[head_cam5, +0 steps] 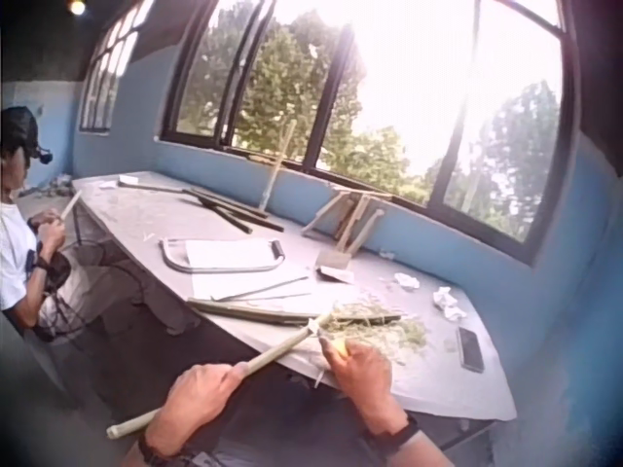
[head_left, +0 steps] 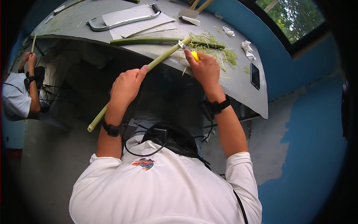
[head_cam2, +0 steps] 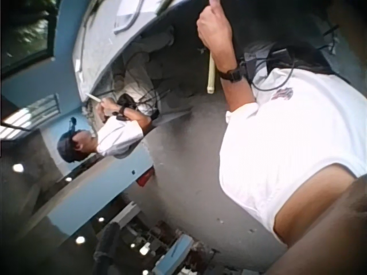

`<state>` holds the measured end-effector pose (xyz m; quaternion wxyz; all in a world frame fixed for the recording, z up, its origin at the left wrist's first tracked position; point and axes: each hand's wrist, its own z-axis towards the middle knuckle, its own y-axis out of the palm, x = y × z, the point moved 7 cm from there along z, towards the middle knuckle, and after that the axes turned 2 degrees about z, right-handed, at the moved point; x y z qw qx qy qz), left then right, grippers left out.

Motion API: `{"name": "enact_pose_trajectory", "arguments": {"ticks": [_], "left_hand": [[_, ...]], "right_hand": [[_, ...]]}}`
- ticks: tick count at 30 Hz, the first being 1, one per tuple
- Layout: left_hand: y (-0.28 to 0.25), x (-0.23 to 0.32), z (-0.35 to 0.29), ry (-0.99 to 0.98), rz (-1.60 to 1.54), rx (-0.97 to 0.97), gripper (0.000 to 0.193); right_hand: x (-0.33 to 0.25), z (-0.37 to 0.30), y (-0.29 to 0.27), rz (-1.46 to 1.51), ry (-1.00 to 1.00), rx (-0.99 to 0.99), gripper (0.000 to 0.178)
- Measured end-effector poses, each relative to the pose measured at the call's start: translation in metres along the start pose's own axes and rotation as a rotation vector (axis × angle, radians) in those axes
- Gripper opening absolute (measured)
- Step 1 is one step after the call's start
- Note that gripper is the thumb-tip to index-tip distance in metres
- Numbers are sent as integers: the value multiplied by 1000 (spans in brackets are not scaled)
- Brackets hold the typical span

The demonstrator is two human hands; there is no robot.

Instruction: Scrape the outer layer of bamboo poles using a handheld blade.

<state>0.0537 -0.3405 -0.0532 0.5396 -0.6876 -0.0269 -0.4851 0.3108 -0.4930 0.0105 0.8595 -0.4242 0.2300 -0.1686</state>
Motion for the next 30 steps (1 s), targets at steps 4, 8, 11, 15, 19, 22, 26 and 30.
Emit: {"name": "enact_pose_trajectory", "arguments": {"ticks": [4,8,11,15,19,22,26,30], "left_hand": [[1,3,9,15,6,34,79],[3,13,11,22,65,51,77],[6,16,9,16,76,70,76],[12,21,11,19,40,64,77],[14,27,11,31,59,56,76],[6,31,7,26,115,51,74],[3,27,4,16,156,65,73],[4,25,6,26,154,71,72]], "right_hand": [[-6,1,-3,26,-49,-58,74],[-9,0,-5,82,-65,-53,75],[-5,2,-2,93,-67,-45,77],[-6,0,-4,91,-93,-67,76],[-5,2,-1,76,-74,-70,74],[-1,2,1,63,-28,-56,74],[2,4,2,44,16,-35,75],[-3,1,0,90,-75,-60,76]]}}
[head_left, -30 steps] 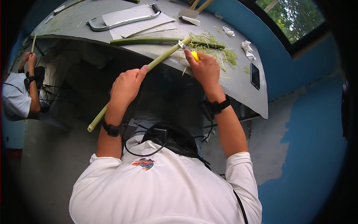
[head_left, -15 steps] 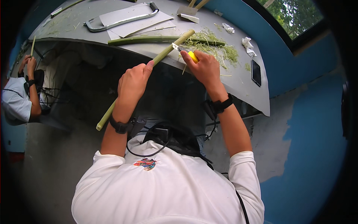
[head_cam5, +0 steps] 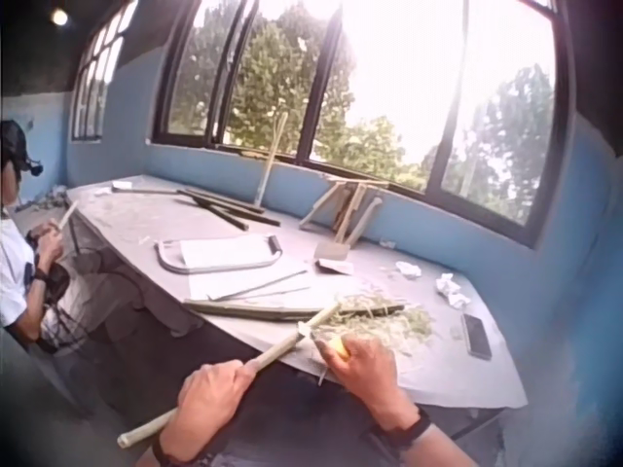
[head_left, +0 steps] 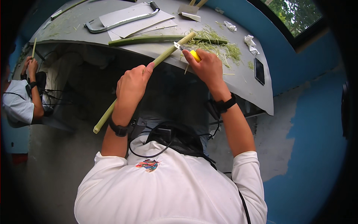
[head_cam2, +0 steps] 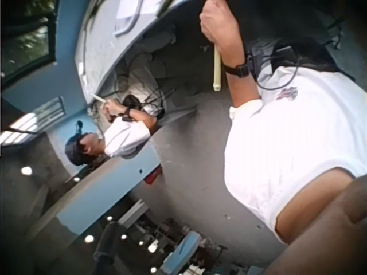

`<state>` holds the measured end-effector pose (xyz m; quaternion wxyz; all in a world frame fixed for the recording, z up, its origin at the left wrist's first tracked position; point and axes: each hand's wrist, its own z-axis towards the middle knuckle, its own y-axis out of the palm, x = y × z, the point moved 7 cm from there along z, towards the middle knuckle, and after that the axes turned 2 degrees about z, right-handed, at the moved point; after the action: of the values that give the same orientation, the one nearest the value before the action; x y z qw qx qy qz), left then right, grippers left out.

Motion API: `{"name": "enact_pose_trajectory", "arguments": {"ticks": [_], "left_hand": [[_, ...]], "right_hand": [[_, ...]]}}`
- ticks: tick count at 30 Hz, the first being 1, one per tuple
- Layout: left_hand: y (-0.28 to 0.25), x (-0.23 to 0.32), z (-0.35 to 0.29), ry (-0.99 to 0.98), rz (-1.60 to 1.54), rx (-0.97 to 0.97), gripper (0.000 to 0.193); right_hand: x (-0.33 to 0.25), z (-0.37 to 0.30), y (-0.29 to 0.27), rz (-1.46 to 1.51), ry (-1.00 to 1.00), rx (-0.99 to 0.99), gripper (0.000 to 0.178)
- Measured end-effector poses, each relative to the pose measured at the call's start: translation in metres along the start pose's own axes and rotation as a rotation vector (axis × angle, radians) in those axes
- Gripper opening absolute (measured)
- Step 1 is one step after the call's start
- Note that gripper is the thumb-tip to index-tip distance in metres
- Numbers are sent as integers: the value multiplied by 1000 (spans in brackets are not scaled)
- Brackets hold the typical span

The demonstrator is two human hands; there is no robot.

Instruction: Scrape the outer layer of bamboo poles using a handheld blade.

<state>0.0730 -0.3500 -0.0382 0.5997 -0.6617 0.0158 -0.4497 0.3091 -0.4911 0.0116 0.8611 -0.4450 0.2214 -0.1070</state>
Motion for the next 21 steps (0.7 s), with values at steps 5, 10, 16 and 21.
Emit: {"name": "enact_pose_trajectory", "arguments": {"ticks": [5,10,16,21], "left_hand": [[9,9,8,4,-26,21,73],[9,18,9,18,0,60,73],[5,9,4,-5,12,51,72],[5,3,1,-9,2,39,71]], "right_hand": [[-5,-1,-4,34,-63,-35,75],[-2,2,-2,-10,6,-9,74],[5,3,5,-29,102,-8,75],[8,4,4,8,100,-1,76]]}}
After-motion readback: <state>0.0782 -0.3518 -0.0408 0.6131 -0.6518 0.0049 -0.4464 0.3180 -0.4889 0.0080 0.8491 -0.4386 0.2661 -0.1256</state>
